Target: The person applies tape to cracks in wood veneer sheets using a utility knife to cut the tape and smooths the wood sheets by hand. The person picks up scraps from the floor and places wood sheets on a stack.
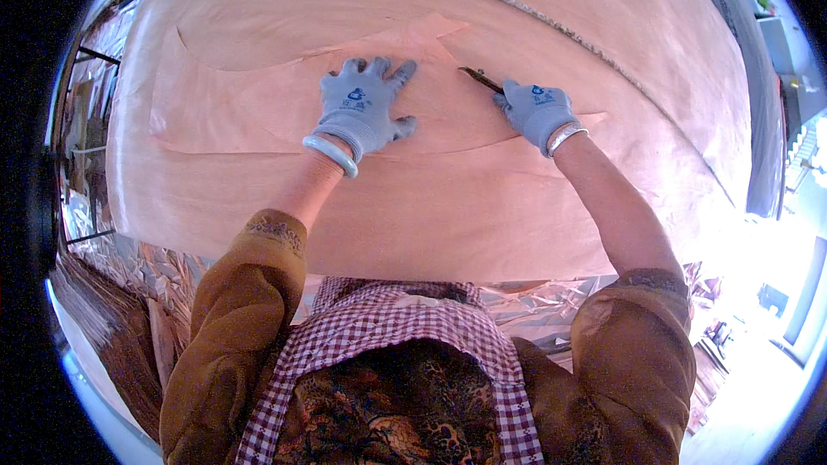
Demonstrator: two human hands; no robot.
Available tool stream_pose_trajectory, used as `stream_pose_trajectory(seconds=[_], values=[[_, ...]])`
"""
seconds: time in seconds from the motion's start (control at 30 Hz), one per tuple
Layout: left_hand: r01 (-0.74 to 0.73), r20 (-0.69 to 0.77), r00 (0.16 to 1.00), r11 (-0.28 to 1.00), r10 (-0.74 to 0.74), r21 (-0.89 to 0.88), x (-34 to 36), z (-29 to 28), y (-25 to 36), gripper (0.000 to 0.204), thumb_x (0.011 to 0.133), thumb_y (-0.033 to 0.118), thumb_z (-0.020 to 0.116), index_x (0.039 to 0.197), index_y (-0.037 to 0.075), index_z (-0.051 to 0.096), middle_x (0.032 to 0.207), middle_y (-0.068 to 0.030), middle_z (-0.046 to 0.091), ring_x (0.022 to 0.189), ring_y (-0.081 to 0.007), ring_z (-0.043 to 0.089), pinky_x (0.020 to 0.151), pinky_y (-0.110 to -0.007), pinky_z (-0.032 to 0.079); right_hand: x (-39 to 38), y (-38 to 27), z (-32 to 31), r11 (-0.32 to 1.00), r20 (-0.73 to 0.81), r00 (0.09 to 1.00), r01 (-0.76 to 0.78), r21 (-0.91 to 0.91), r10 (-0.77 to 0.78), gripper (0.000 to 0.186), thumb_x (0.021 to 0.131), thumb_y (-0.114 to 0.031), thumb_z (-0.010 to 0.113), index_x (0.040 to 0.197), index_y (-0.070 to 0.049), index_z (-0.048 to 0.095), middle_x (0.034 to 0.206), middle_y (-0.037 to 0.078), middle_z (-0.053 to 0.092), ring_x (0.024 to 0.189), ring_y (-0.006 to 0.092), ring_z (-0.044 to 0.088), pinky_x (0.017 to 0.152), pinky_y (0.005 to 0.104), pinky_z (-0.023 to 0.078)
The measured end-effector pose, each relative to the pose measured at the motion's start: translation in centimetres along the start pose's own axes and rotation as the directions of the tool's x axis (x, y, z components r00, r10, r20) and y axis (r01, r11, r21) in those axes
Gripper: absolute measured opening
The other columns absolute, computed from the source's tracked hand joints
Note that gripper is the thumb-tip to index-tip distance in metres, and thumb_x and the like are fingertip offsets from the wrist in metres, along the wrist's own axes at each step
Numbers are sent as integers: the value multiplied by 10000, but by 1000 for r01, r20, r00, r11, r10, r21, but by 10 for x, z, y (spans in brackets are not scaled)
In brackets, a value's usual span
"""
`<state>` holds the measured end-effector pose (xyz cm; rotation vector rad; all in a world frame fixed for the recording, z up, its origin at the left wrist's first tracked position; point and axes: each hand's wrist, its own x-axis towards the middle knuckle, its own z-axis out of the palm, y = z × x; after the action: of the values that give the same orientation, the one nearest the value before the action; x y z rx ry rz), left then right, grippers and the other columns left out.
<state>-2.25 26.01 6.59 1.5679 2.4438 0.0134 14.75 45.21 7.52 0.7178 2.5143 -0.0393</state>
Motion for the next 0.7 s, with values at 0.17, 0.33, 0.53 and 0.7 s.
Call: stream_pose_trajectory(seconds=[0.17,0.33,0.53,0.7], values=[[4,29,1000,1000,-4,-8,1,-4,3,707,741,522,631,1371,277,423,1316,-31,462,1197,-286,430,902,-500,390,-30,18,18,998,-5,998,-57,20,58,315,958,-370,385,932,-88,521,798,155,658,776,357,635,655,460,465],[2,13,1000,1000,-2,18,-2,-6,4,707,741,515,638,1372,284,419,1306,-40,469,1199,-298,429,905,-506,396,-63,32,34,992,-20,992,-122,37,123,283,954,-355,408,913,-92,501,765,161,649,742,357,632,621,463,466],[-12,4,1000,1000,12,23,0,-6,3,720,731,513,649,1371,276,419,1310,-41,468,1186,-307,439,908,-507,410,-99,44,57,978,-12,979,-202,55,203,272,952,-364,409,922,-108,496,723,162,646,687,365,631,604,480,467],[-13,15,1000,1000,13,2,1,-7,3,732,725,515,654,1373,270,418,1336,-44,456,1184,-317,439,910,-500,418,-111,52,76,972,-17,973,-231,50,232,285,952,-380,405,932,-110,496,711,159,648,679,354,639,593,483,467]])
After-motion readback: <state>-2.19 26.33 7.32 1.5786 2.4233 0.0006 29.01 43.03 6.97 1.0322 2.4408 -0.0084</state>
